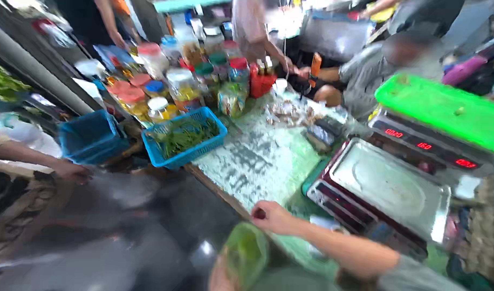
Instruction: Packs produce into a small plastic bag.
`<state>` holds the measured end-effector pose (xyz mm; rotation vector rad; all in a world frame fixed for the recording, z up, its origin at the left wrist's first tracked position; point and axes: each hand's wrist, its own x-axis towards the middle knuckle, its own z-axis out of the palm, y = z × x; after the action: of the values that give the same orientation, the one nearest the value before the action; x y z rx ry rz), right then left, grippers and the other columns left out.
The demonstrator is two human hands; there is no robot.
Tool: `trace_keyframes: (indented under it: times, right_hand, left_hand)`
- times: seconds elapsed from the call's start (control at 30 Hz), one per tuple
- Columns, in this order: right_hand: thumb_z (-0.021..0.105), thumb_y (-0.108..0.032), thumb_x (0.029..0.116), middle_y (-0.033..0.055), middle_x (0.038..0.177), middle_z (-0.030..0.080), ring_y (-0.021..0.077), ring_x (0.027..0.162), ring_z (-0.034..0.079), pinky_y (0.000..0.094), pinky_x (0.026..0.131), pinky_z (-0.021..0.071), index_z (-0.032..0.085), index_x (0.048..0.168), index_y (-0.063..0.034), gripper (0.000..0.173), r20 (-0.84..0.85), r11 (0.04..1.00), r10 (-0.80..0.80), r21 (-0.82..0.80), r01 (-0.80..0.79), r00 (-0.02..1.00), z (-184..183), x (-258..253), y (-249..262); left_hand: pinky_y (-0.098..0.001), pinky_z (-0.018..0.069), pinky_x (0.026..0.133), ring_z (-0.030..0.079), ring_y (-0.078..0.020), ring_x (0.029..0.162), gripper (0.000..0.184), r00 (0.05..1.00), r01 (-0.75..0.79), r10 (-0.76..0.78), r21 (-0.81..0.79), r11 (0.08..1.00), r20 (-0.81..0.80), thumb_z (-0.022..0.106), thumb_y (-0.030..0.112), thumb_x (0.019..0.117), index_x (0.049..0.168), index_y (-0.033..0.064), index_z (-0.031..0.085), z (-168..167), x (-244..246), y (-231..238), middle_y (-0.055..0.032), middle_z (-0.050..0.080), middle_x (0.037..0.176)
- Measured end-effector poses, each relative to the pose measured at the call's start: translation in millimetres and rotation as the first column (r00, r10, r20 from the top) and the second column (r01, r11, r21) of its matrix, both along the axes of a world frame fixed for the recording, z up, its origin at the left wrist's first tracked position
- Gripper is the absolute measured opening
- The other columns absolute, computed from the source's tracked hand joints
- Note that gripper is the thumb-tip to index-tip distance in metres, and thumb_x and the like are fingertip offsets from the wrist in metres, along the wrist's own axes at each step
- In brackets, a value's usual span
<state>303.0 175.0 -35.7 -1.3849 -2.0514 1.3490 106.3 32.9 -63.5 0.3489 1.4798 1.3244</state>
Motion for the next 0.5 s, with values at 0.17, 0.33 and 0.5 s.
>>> trace_keyframes:
  times: [0.17,0.33,0.5]
  right_hand:
    - [0.073,-0.026,0.0960,0.0183,0.139,0.059,0.0330,0.122,0.062,0.0512,0.105,0.0516,0.058,0.143,-0.0094,0.052,0.046,0.958,0.278,0.063,-0.280,0.960,15.2,-23.8,-0.7]
    - [0.059,-0.021,0.1028,0.0166,0.116,0.072,0.0333,0.109,0.069,0.0580,0.097,0.0542,0.073,0.118,-0.0067,0.025,0.407,0.993,-0.095,0.097,0.061,0.908,11.9,66.4,147.6]
    - [0.060,-0.020,0.1011,0.0346,0.137,0.057,0.0508,0.133,0.051,0.0727,0.108,0.0373,0.061,0.129,0.0112,0.041,0.739,0.767,-0.446,0.026,0.641,0.505,-82.9,223.7,268.3]
  left_hand:
    - [-0.0241,0.0543,0.048,0.061,-0.0051,0.053,0.044,0.996,0.004,-0.001,-0.036,0.999,0.094,0.029,0.034,0.1136,0.125,0.0093,0.064,2.9,-0.7,16.9,0.0011,0.069,0.075]
    - [-0.0193,0.0414,0.035,0.045,-0.0008,0.036,0.050,0.989,0.013,-0.005,-0.047,0.999,0.150,0.020,0.032,0.1136,0.119,0.0110,0.066,12.5,-17.3,16.3,0.0075,0.053,0.051]
    - [-0.0188,0.0449,0.037,0.049,-0.0011,0.040,0.051,0.978,-0.025,0.035,-0.053,0.998,0.206,0.020,0.029,0.1135,0.121,0.0102,0.067,5.9,-28.0,30.3,0.0062,0.061,0.059]
